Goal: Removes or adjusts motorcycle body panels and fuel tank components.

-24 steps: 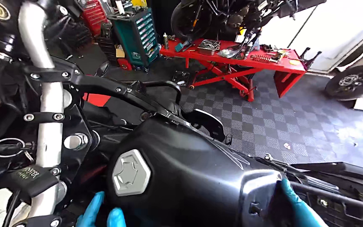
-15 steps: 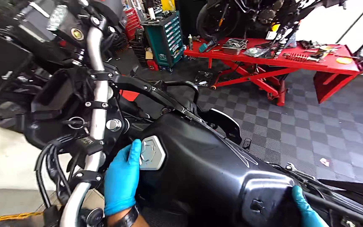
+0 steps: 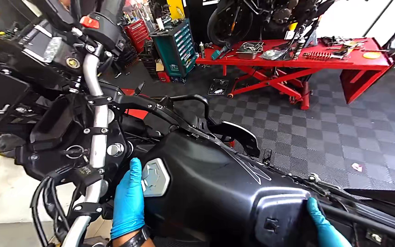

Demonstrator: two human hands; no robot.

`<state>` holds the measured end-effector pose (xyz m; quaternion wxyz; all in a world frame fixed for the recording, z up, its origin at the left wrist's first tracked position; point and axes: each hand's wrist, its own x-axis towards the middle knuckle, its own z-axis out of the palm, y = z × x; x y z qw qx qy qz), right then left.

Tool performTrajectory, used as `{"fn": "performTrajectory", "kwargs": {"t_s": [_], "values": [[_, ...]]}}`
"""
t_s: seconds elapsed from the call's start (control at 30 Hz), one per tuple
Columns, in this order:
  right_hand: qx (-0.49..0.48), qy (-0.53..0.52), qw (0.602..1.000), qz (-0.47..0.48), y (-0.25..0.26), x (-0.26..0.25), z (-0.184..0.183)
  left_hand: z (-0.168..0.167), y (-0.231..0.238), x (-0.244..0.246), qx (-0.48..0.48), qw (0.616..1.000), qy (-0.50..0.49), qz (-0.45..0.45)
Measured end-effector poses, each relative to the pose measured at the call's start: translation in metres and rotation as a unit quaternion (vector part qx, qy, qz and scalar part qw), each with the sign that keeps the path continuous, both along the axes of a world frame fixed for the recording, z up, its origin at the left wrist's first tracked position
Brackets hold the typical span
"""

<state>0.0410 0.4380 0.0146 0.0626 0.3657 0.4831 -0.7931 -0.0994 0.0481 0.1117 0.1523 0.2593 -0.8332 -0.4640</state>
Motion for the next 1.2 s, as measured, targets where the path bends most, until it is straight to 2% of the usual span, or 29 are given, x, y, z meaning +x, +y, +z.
{"fn": "performTrajectory", "kwargs": {"t_s": [0.23, 0.53, 0.97, 1.07, 1.2], "values": [[0.017, -0.040, 0.999, -0.015, -0.008, -0.014, -0.009, 0.012, 0.007, -0.012, 0.018, 0.998, -0.015, 0.062], [0.008, -0.049, 0.999, -0.017, -0.014, -0.029, -0.017, 0.016, 0.005, -0.009, -0.019, 0.997, -0.026, 0.069], [0.010, -0.066, 0.998, -0.002, -0.005, -0.030, -0.019, 0.018, 0.010, -0.007, 0.005, 0.995, -0.039, 0.095], [0.025, -0.072, 0.997, 0.000, -0.001, -0.029, -0.025, 0.025, 0.023, 0.000, -0.036, 0.997, -0.029, 0.057], [0.038, -0.095, 0.995, 0.004, -0.002, -0.030, -0.028, 0.040, 0.032, 0.004, -0.119, 0.991, -0.008, -0.062]]}}
